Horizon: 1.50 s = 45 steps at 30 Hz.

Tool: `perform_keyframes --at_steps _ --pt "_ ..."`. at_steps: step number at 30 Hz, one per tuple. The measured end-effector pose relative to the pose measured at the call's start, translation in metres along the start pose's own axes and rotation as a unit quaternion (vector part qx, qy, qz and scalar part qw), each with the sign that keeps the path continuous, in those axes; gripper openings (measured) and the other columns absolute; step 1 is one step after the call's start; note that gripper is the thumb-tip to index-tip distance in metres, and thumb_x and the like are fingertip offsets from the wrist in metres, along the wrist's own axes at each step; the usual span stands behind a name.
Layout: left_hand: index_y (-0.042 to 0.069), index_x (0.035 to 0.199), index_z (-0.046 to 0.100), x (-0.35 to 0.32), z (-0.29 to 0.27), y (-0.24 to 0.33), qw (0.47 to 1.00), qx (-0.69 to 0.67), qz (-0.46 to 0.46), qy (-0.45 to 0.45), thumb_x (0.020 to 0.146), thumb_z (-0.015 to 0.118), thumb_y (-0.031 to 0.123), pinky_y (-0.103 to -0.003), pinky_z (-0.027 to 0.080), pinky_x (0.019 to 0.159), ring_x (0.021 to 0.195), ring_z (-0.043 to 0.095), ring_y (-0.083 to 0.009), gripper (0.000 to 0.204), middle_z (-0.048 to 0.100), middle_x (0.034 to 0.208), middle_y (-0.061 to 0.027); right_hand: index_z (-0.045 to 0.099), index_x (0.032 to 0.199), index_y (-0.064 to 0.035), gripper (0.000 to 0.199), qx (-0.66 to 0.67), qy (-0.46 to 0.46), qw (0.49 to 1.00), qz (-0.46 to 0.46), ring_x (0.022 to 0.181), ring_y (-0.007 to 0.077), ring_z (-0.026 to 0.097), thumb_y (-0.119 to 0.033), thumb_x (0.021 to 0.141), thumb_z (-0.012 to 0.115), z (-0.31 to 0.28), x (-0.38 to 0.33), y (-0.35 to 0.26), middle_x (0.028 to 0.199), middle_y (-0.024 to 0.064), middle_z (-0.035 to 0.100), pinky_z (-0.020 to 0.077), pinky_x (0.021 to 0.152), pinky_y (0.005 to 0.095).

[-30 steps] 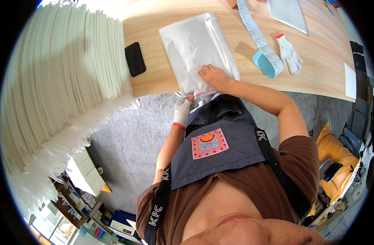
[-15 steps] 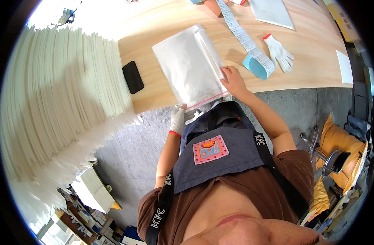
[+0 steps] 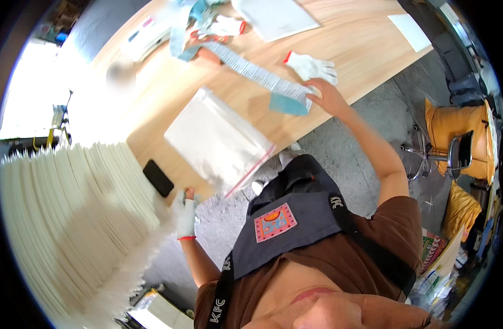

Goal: The person places a stack of white documents into a clear plastic bag, then retrieves a roll of blue labels and applies one to the bag. The person seals the bag and places it on the table.

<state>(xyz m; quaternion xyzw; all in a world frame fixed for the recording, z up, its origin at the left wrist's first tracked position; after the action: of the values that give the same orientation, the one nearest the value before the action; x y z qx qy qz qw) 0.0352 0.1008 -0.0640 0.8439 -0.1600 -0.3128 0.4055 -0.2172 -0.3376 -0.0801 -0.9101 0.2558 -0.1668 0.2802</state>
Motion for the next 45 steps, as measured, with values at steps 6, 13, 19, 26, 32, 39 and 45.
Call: perform_keyframes --at_steps 6,13,19,26,32,39,45 --pt "0.005 0.115 0.053 0.081 0.130 0.191 0.964 0.018 0.256 -0.068 0.083 0.056 0.007 -0.024 0.046 0.072 0.094 0.056 -0.0125 0.032 0.060 0.107 -0.0089 0.047 0.122 -0.0161 0.052 -0.139 0.088 0.984 0.072 0.107 0.0292 0.050 -0.013 0.072 0.063 -0.044 0.113 0.160 0.127 0.0097 0.044 0.0450 0.086 0.0389" --pt "0.010 0.113 0.051 0.225 0.332 0.306 0.868 0.256 0.419 -0.071 0.076 0.063 0.025 -0.037 0.040 0.091 0.114 0.045 -0.0270 0.042 0.049 0.121 -0.0098 0.045 0.124 -0.0211 0.059 -0.233 -0.030 0.968 -0.082 0.102 0.0269 0.053 -0.005 0.069 0.061 -0.044 0.210 0.247 0.135 0.0047 0.037 0.0486 0.079 0.0363" --pt "0.009 0.113 0.051 0.309 0.420 0.332 0.853 0.319 0.408 -0.067 0.073 0.066 0.027 -0.039 0.042 0.086 0.107 0.049 -0.0308 0.046 0.051 0.118 -0.0099 0.057 0.107 -0.0185 0.032 -0.196 -0.024 0.964 -0.181 0.090 0.0239 0.058 -0.008 0.077 0.053 -0.046 0.230 0.280 0.114 0.0035 0.056 0.0503 0.068 0.0346" --pt "0.005 0.107 0.053 0.323 0.434 0.352 0.877 0.336 0.343 -0.001 0.074 0.064 0.031 -0.039 0.042 0.084 0.099 0.051 -0.0313 0.043 0.052 0.111 -0.0112 0.058 0.089 -0.0145 0.012 -0.171 -0.154 0.947 -0.225 0.070 0.0252 0.060 -0.019 0.080 0.053 -0.088 0.301 0.253 0.077 0.0065 0.062 0.0465 0.059 0.0370" --pt "-0.001 0.095 0.057 0.351 0.430 0.338 0.939 0.198 0.277 -0.038 0.084 0.056 0.023 -0.036 0.043 0.069 0.079 0.055 -0.0308 0.027 0.056 0.093 -0.0152 0.061 0.096 -0.0156 0.019 0.023 -0.024 0.998 -0.054 0.079 0.0196 0.060 -0.018 0.078 0.058 -0.092 0.291 0.240 0.090 0.0013 0.061 0.0473 0.067 0.0336" --pt "0.000 0.086 0.056 0.353 0.431 0.338 0.947 0.171 0.270 -0.036 0.085 0.055 0.023 -0.040 0.042 0.063 0.072 0.055 -0.0344 0.024 0.055 0.082 -0.0177 0.062 0.088 -0.0165 0.015 -0.120 -0.003 0.971 -0.208 0.081 0.0160 0.057 -0.018 0.074 0.060 -0.060 0.260 0.295 0.093 -0.0040 0.060 0.0486 0.067 0.0306" --pt "-0.001 0.089 0.057 0.348 0.430 0.350 0.890 0.319 0.325 -0.021 0.084 0.056 0.027 -0.040 0.042 0.066 0.077 0.056 -0.0345 0.029 0.056 0.089 -0.0174 0.060 0.087 -0.0167 0.009 -0.137 -0.072 0.966 -0.207 0.081 0.0194 0.059 -0.023 0.082 0.056 -0.070 0.298 0.275 0.082 -0.0009 0.058 0.0488 0.064 0.0326"
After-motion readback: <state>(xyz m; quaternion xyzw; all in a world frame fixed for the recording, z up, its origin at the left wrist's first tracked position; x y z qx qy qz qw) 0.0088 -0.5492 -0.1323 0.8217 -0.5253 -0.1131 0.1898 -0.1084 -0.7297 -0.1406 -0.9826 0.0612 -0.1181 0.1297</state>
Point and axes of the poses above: each hand's wrist, its own x-axis towards the middle knuckle, its own z-axis out of the palm, y = z × x, the point moved 1 cm from there along x, towards the middle knuckle
